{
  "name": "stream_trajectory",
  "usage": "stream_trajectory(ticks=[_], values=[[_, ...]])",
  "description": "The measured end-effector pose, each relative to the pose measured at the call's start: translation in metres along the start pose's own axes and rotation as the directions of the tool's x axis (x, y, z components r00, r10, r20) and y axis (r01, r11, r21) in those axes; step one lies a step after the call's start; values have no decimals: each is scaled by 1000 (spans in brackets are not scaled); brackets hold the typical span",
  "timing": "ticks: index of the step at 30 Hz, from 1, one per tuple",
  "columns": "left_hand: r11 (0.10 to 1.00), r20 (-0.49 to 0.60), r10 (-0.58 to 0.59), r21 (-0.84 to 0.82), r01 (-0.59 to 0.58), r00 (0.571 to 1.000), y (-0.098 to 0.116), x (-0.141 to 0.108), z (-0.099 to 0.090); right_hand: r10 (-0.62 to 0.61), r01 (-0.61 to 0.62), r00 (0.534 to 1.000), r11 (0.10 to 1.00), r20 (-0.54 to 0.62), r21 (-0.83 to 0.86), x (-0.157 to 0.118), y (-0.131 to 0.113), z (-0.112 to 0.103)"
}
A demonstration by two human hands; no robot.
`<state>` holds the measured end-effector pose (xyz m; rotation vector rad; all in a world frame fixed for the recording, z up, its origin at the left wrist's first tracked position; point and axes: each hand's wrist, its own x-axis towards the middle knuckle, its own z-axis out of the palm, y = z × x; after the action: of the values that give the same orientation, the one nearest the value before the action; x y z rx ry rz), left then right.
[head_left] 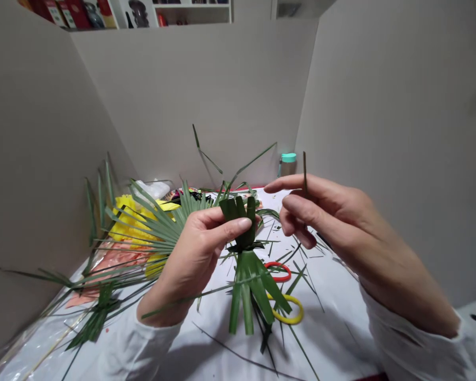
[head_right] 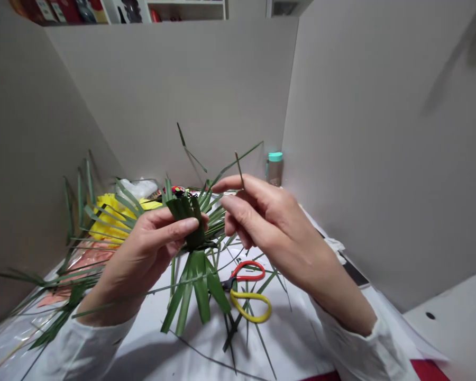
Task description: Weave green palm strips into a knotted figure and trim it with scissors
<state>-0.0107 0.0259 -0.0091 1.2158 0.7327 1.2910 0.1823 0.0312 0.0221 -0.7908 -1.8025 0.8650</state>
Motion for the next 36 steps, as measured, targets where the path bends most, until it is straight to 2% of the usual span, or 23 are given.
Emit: stream_trajectory(ticks=[3, 7, 12, 16, 19, 26, 30, 36], values=[[998, -12, 59, 21, -59, 998, -2, -1, 2, -42, 43, 999, 995, 16, -87, 3, 5, 3], [990, -26, 137, 42, -136, 990, -5, -2, 3, -68, 70, 997, 994, 35, -85, 5, 12, 13], [992, -2, 120, 37, -120, 993, -8, -2, 2, -91, 90, 996, 995, -5, -33, 5, 12, 22], [995, 70, 79, 58, -83, 994, -8, -2, 2, -41, 46, 997, 997, -71, 64, 6, 10, 21], [996, 84, 55, 69, -61, 995, -7, -2, 3, 2, 8, 997, 992, -82, 125, 5, 10, 19], [999, -40, -14, 36, 15, 999, -3, -1, 11, 60, -55, 998, 950, -6, 307, 7, 12, 12], [999, -89, -29, 11, 31, 996, -1, 0, 12, 65, -18, 992, 921, -108, 389, 4, 7, 8], [999, -137, -35, -2, 35, 990, -2, -1, 8, 51, 50, 973, 907, -226, 419, 0, -1, 9]])
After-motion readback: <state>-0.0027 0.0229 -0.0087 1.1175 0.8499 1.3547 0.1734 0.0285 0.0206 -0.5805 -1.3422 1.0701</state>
